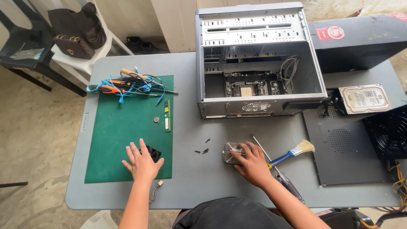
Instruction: Cleaning a CPU heatsink and cooling fan using a brush to remove dust
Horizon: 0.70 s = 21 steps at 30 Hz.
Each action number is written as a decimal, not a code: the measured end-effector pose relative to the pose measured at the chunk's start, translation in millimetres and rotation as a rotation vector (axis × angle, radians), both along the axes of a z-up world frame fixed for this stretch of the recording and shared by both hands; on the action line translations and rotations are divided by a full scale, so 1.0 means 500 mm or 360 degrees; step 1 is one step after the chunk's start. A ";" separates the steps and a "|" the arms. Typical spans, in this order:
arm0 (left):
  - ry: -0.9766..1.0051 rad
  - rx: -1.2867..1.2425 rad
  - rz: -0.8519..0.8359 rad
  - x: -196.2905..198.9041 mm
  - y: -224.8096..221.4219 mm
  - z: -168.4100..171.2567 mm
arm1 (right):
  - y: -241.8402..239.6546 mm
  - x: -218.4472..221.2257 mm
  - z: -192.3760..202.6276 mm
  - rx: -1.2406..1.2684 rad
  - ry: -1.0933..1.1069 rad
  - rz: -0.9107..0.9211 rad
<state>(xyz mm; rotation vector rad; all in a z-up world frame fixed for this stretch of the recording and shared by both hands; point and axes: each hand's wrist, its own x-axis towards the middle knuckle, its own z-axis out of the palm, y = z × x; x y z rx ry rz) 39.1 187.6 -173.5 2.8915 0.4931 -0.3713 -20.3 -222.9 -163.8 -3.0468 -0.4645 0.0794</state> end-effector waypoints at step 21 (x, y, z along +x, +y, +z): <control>-0.0629 -0.0989 -0.1235 -0.070 -0.253 0.221 | -0.002 -0.034 0.201 0.1256 0.0237 -0.0140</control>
